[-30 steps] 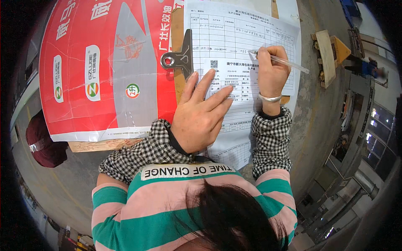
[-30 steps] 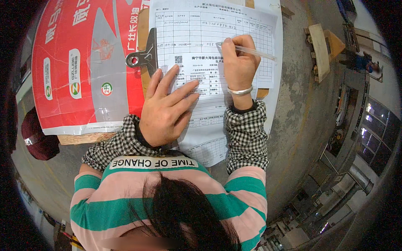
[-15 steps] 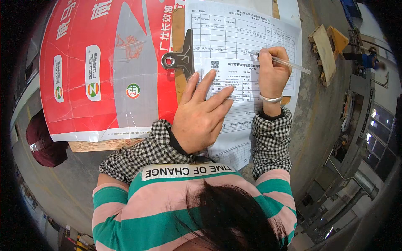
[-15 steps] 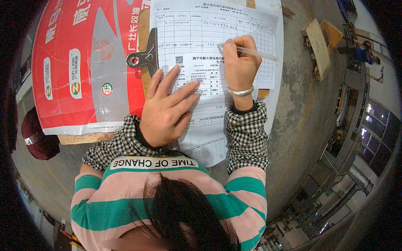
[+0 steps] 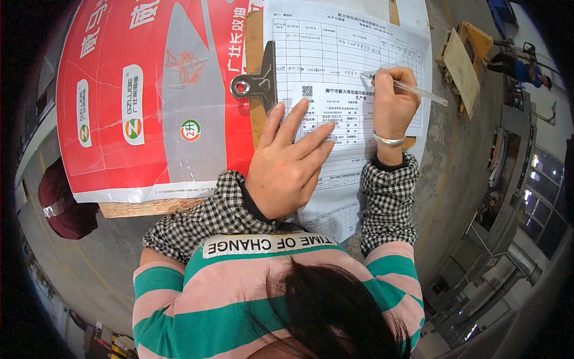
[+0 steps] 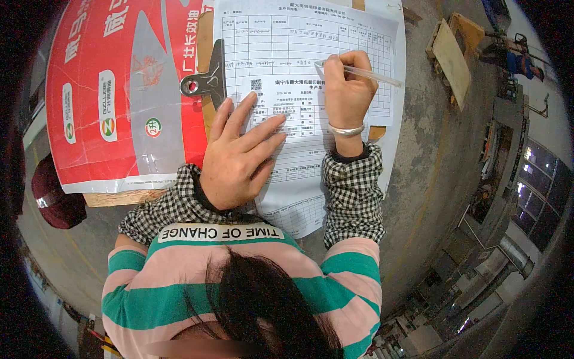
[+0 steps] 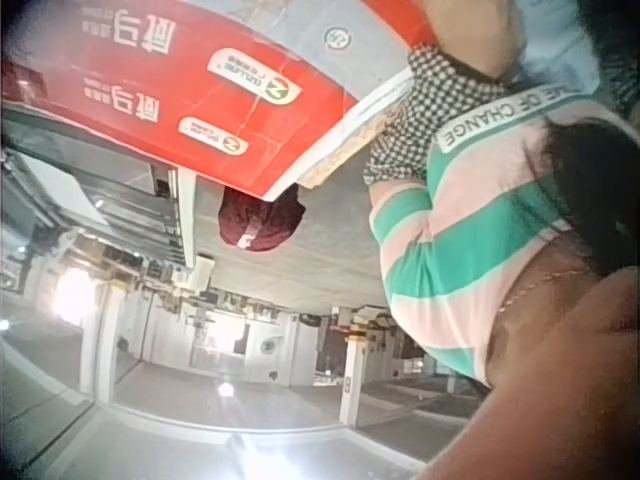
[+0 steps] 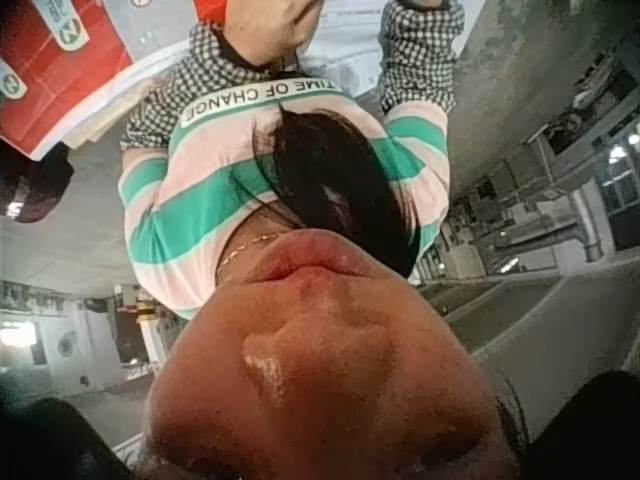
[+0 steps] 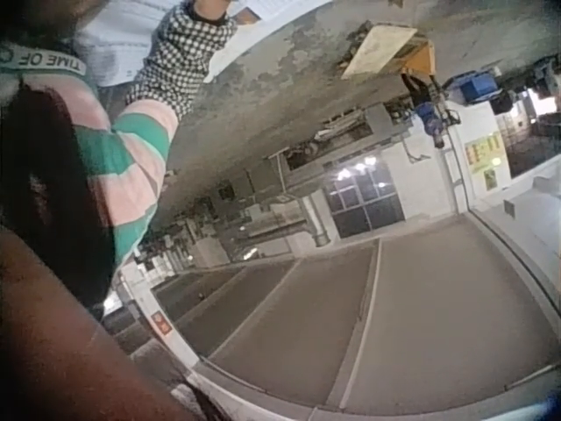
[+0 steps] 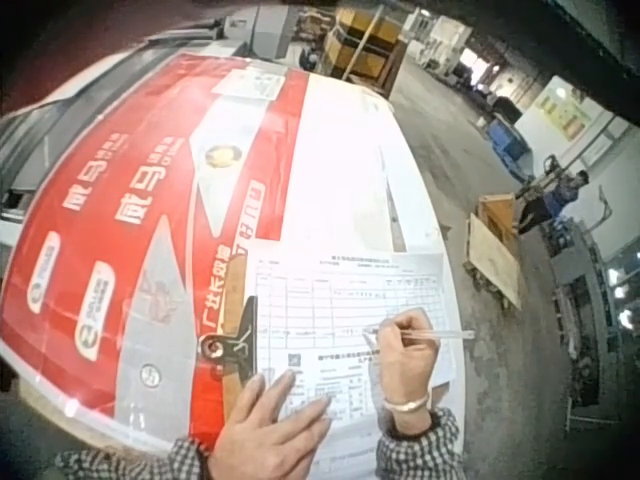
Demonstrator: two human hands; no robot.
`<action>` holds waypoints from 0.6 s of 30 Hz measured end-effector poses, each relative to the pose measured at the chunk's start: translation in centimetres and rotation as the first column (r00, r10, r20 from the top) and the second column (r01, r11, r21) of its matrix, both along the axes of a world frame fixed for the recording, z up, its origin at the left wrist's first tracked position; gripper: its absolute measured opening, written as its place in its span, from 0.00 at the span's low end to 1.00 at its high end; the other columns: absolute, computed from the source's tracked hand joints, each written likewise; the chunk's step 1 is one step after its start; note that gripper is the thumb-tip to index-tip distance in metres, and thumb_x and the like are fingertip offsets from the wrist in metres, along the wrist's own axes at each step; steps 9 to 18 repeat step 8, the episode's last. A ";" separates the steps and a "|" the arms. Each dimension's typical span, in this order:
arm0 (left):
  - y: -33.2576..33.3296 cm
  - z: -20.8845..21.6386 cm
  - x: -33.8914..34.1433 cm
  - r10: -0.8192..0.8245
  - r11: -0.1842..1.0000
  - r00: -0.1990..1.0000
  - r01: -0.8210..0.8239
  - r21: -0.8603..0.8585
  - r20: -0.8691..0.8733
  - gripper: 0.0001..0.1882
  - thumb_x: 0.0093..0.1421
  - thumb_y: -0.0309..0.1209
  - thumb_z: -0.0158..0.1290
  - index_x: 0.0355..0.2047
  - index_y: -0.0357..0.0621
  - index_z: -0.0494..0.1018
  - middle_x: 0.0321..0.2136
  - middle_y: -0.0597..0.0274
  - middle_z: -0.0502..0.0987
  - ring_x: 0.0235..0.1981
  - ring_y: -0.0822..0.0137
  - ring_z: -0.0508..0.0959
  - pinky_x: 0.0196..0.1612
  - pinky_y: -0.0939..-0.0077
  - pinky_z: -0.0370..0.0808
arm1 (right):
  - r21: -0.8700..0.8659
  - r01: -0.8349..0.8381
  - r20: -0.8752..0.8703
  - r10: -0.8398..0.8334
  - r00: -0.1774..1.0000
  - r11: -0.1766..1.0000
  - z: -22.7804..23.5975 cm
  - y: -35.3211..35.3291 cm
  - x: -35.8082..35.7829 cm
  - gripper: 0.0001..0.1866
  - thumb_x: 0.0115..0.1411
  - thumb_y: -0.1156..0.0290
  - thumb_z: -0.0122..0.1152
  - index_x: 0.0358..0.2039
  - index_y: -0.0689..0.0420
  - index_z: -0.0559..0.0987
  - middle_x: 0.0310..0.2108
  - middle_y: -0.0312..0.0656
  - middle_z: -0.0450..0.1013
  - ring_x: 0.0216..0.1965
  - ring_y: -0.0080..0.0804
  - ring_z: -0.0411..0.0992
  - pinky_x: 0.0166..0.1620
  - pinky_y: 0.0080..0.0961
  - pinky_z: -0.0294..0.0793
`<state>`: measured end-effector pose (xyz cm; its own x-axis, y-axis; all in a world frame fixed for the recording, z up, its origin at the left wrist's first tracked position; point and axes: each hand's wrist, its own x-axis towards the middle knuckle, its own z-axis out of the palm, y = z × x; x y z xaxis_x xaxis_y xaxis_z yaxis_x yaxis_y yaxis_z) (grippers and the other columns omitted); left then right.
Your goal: Organizing paperwork and filling out a production or quality control form on a clipboard.
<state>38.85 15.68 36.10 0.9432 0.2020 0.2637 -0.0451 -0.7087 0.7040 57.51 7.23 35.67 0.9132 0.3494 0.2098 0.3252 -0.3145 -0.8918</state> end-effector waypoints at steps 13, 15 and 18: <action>0.0 -0.1 0.0 0.005 1.000 1.000 -0.005 0.008 0.011 0.17 0.45 0.26 0.52 0.38 0.41 0.75 0.49 0.60 0.70 0.58 0.46 0.59 0.60 0.47 0.48 | -0.008 -0.009 0.010 0.009 1.000 1.000 0.1 0.0 0.0 0.06 0.51 0.77 0.55 0.20 0.60 0.70 0.15 0.30 0.66 0.18 0.14 0.60 0.20 0.15 0.58; 0.0 -0.1 0.0 0.005 1.000 1.000 -0.005 0.008 0.011 0.17 0.45 0.26 0.52 0.38 0.41 0.75 0.49 0.60 0.70 0.58 0.46 0.59 0.60 0.47 0.48 | -0.008 -0.009 0.010 0.009 1.000 1.000 0.1 0.0 0.0 0.06 0.51 0.77 0.55 0.20 0.60 0.70 0.15 0.30 0.66 0.18 0.14 0.60 0.20 0.15 0.58; 0.0 -0.1 0.0 0.005 1.000 1.000 -0.005 0.008 0.011 0.17 0.45 0.26 0.52 0.38 0.41 0.75 0.49 0.60 0.70 0.58 0.46 0.59 0.60 0.47 0.48 | -0.008 -0.009 0.010 0.009 1.000 1.000 0.1 0.0 0.0 0.06 0.51 0.77 0.55 0.20 0.60 0.70 0.15 0.30 0.66 0.18 0.14 0.60 0.20 0.15 0.58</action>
